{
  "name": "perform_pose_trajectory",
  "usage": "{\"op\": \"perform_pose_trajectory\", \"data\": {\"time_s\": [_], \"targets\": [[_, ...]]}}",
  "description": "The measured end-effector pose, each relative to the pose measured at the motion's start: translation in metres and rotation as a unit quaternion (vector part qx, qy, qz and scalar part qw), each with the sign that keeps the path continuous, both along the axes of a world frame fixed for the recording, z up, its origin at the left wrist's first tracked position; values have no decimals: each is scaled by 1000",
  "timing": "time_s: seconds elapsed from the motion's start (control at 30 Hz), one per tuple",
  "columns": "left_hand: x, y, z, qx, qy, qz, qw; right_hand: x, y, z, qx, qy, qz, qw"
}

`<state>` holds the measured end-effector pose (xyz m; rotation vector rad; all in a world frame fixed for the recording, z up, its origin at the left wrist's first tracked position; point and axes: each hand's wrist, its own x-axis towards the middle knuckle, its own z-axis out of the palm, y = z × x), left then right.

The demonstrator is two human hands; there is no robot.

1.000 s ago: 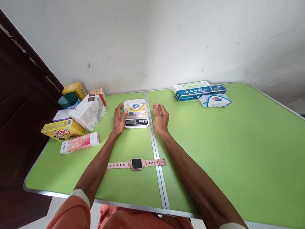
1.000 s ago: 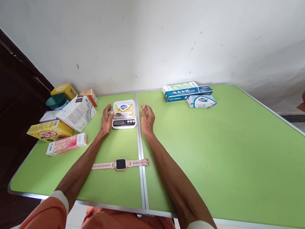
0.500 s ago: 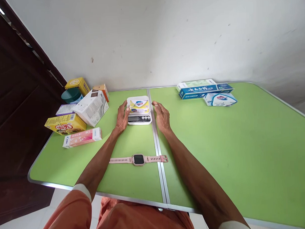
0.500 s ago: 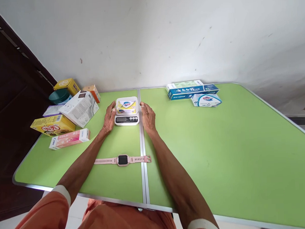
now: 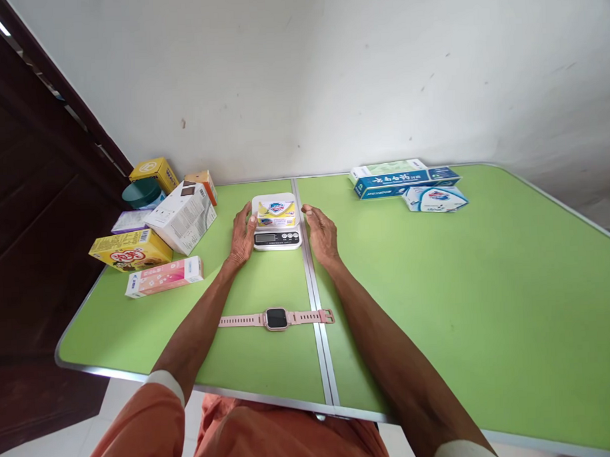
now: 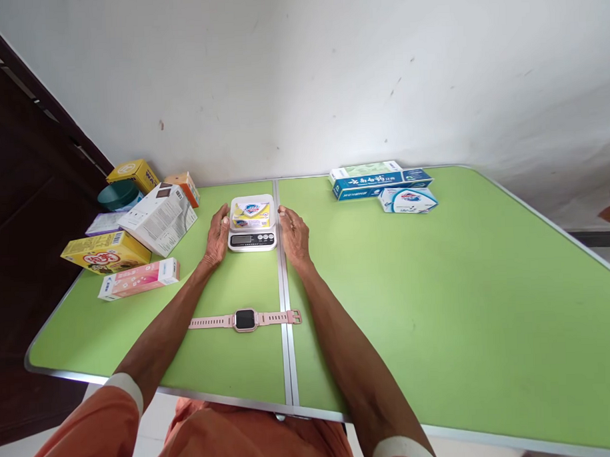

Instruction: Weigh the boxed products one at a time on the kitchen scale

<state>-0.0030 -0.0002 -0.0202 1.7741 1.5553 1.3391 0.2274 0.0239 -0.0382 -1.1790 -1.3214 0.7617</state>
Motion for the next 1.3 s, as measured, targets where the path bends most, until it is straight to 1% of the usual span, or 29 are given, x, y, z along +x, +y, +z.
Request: {"op": "perform_pose_trajectory", "data": {"time_s": [0.1, 0.23, 0.37, 0.47, 0.6, 0.7, 0.77, 0.87, 1.0, 1.1, 1.2, 1.3], "targets": [[0, -1, 0, 3, -15, -2, 1000, -1, 1, -1, 10, 28, -7, 1000], [0, -1, -2, -5, -21, -4, 1000, -1, 1, -1, 8, 42, -6, 999], [-4, 5, 0, -30, 3, -18, 999, 0, 1, -1, -2, 62, 20, 998], [-11, 13, 10, -45, 56, -34, 997, 0, 2, -1, -10, 67, 40, 997], [-21, 24, 32, -73, 132, -69, 986, -1, 3, 0, -13, 59, 46, 997], [-26, 30, 46, -101, 169, -99, 975, 0, 4, 0, -14, 50, 53, 997], [-29, 33, 51, -113, 189, -115, 969, 3, 3, 1, -17, 38, 59, 997], [-31, 39, 54, -122, 213, -128, 961, 8, 4, 3, -15, -5, 73, 997], [-34, 47, 55, -117, 223, -130, 959, 12, 12, 4, 40, -109, 77, 990], [-35, 51, 57, -107, 227, -124, 960, 7, 17, 7, 67, -161, 64, 983], [-33, 51, 61, -94, 234, -119, 960, 3, 16, 15, 59, -170, 58, 982], [-25, 51, 66, -79, 231, -117, 963, 5, 12, 25, 48, -158, 50, 985]]}}
